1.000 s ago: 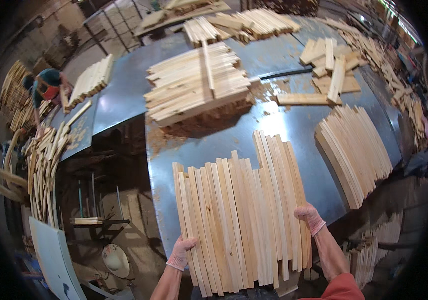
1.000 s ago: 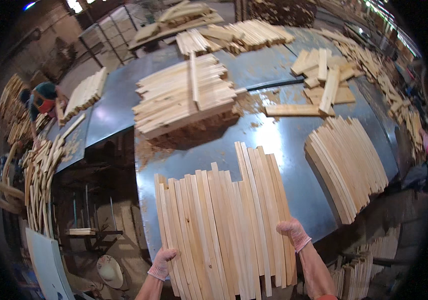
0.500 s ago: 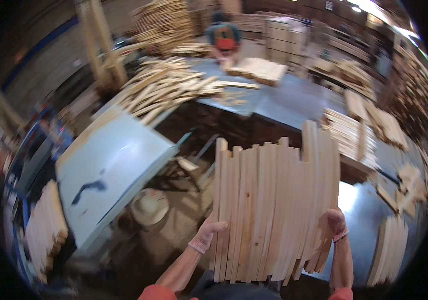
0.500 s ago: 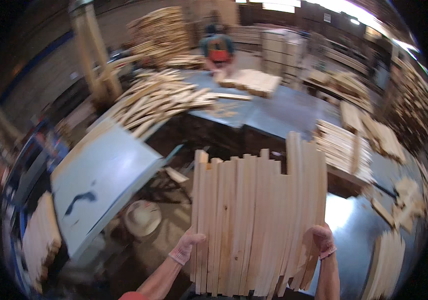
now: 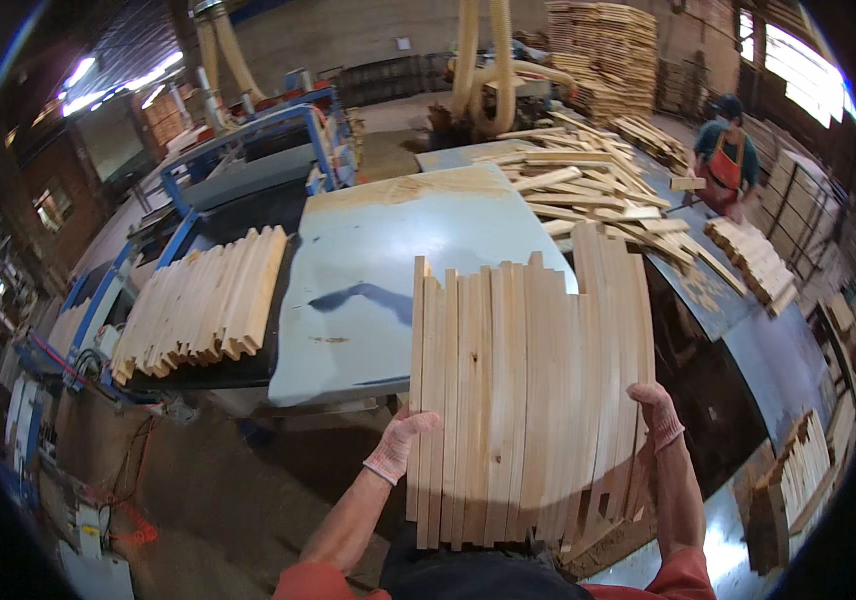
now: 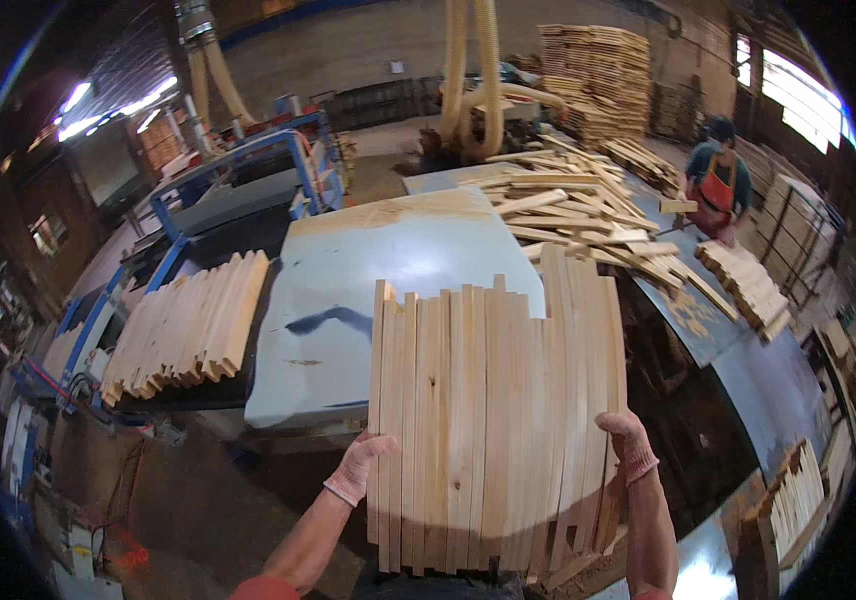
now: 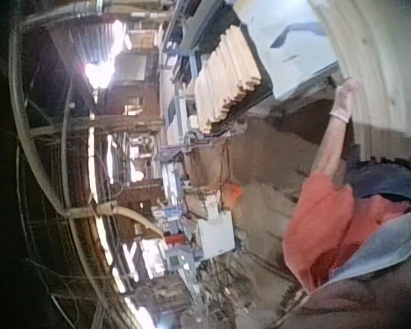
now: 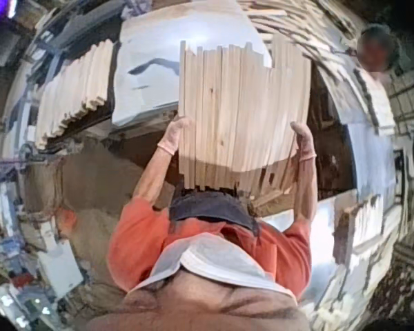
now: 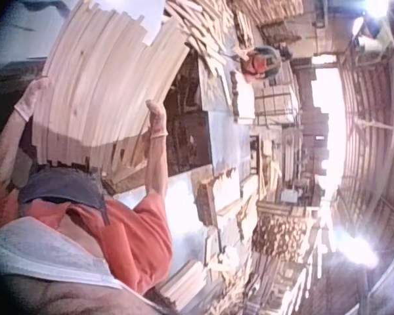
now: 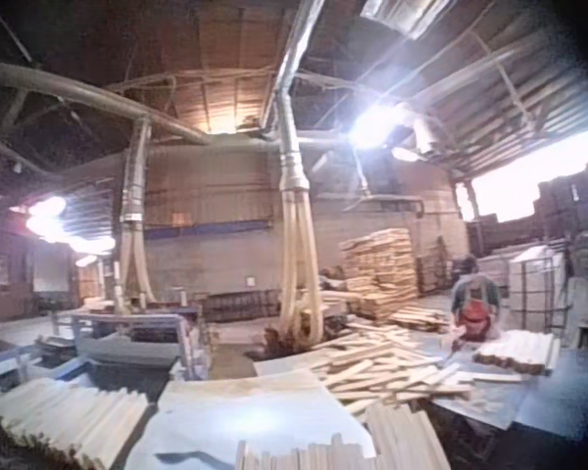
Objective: The person picks up stacks of light-colored wooden planks from a metal table and places them onto a conveyor belt. The person repeats this process, moving multiple stacks of wood from the table to the conveyor belt throughout the video.
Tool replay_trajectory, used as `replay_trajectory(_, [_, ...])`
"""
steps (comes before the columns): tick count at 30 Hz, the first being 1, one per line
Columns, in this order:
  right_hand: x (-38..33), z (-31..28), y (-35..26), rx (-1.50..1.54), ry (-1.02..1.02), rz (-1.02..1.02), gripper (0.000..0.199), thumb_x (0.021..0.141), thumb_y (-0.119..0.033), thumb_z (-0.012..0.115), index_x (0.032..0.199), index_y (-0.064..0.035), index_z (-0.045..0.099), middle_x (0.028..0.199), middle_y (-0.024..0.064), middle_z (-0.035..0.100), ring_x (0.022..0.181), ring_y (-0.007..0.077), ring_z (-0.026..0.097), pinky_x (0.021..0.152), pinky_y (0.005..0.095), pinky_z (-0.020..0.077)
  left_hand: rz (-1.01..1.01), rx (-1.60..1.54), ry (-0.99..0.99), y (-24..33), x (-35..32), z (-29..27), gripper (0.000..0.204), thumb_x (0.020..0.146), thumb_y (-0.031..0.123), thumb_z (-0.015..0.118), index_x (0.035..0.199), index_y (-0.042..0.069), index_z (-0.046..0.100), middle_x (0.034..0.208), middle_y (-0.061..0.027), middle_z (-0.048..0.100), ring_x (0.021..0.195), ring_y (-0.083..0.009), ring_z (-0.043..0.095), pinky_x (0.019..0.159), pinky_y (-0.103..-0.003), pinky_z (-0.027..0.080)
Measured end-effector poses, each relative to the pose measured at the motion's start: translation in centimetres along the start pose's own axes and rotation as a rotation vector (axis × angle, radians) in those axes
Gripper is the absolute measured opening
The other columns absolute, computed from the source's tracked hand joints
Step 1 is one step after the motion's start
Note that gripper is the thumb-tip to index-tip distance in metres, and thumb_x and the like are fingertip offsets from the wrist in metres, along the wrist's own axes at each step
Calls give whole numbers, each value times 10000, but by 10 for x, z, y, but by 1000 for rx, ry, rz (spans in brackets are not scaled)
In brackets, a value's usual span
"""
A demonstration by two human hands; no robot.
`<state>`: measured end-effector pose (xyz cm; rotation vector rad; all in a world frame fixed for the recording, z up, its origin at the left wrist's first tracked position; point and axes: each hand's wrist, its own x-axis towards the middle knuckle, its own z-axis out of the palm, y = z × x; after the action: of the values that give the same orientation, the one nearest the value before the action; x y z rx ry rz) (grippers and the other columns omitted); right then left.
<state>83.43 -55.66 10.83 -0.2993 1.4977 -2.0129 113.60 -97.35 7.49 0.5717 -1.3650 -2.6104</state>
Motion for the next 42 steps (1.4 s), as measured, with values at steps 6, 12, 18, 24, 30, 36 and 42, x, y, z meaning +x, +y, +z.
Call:
replay_trajectory(6, [171, 95, -6, -34, -116, 188, 472, 822, -242, 797, 1188, 44, 710, 1044, 149, 761, 959, 279, 753, 888, 433, 627, 68, -56, 245, 61, 60, -68, 262, 892, 263, 760, 1060, 64, 734, 1033, -51, 736, 938, -191, 721, 866, -385, 615])
replay_trajectory(12, [363, 137, 46, -47, -105, 329, 249, 918, -146, 777, 1077, 42, 743, 1011, 147, 762, 885, 265, 748, 867, 411, 630, -47, 1, 424, 133, 148, -123, 472, 920, 312, 784, 1273, 9, 708, 1194, -115, 752, 1040, -239, 742, 925, -405, 611])
replay_trajectory(18, [493, 195, 76, 60, -310, 352, 177, 964, -74, 722, 1017, 94, 735, 983, 138, 751, 915, 249, 716, 901, 357, 586, -67, 170, 568, 199, 207, -173, 649, 913, 381, 829, 1367, -48, 654, 1233, -159, 752, 1038, -272, 757, 932, -417, 610])
replay_trajectory(24, [537, 276, 47, -226, -192, 284, 302, 985, -247, 722, 1073, 40, 751, 998, 114, 744, 913, 196, 693, 884, 334, 565, -223, 740, 728, 272, 273, -228, 834, 850, 503, 887, 1374, -89, 622, 1203, -168, 749, 1025, -266, 748, 908, -402, 608])
replay_trajectory(30, [541, 310, 17, -1456, -146, 124, 833, 925, -723, 673, 1077, 95, 728, 1160, 270, 731, 1016, 391, 732, 929, 455, 581, -134, 672, 656, 281, 280, -254, 808, 834, 414, 918, 1403, -61, 596, 1237, -152, 731, 1110, -233, 710, 980, -377, 561])
replay_trajectory(36, [525, 311, 28, -1344, -112, -25, 766, 966, -670, 643, 1246, 39, 708, 1265, 295, 675, 1219, 444, 644, 1081, 501, 504, -31, 740, 711, 299, 263, -274, 583, 810, 246, 865, 1287, -20, 660, 1090, -134, 741, 961, -241, 704, 902, -369, 575])
replay_trajectory(42, [527, 310, 41, -1231, -83, -12, 752, 959, -635, 664, 1355, 5, 664, 1287, 309, 662, 1247, 460, 624, 1086, 510, 500, -327, 1549, 1058, 377, 249, -302, 595, 855, 323, 734, 1314, -30, 596, 1429, -265, 586, 1345, -394, 581, 1125, -468, 457])
